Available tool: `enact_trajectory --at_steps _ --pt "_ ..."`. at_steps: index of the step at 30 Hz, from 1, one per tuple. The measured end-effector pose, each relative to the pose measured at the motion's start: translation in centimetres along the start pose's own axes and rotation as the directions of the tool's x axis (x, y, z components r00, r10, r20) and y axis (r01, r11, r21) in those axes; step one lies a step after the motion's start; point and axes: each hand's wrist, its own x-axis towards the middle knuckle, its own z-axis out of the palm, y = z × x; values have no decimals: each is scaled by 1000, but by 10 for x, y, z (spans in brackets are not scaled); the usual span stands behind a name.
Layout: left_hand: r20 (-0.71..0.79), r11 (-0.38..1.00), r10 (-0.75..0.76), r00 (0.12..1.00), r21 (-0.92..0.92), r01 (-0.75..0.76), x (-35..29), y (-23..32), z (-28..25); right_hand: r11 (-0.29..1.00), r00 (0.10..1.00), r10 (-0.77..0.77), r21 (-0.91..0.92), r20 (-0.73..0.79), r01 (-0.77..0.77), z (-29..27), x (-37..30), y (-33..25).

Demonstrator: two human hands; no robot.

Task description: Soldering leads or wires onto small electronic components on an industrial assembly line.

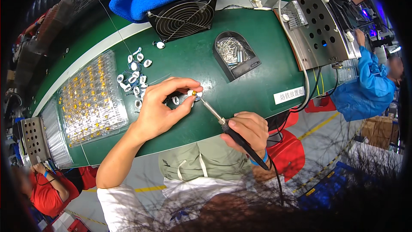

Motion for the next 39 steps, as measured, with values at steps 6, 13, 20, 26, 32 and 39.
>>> enact_trajectory --at_steps 6,13,20,26,32,39 --pt "-14 999 43 999 18 -42 4 -1 -1 999 998 33 12 -49 -32 1 4 1" --pt "6 959 187 982 216 -184 1 4 -6 993 994 105 -62 3 -105 -14 9 -5" --pt "23 820 446 894 389 -419 -10 19 -31 897 982 172 -425 79 -123 -11 47 15" --pt "-228 883 206 951 461 -81 -7 15 -131 976 988 151 -152 -22 -153 1 29 5" --pt "-498 765 196 845 617 186 21 -42 -240 993 993 113 19 -21 -112 20 38 -1" --pt "-152 707 137 979 707 11 3 -1 -155 995 992 104 1 -65 -104 20 34 2"
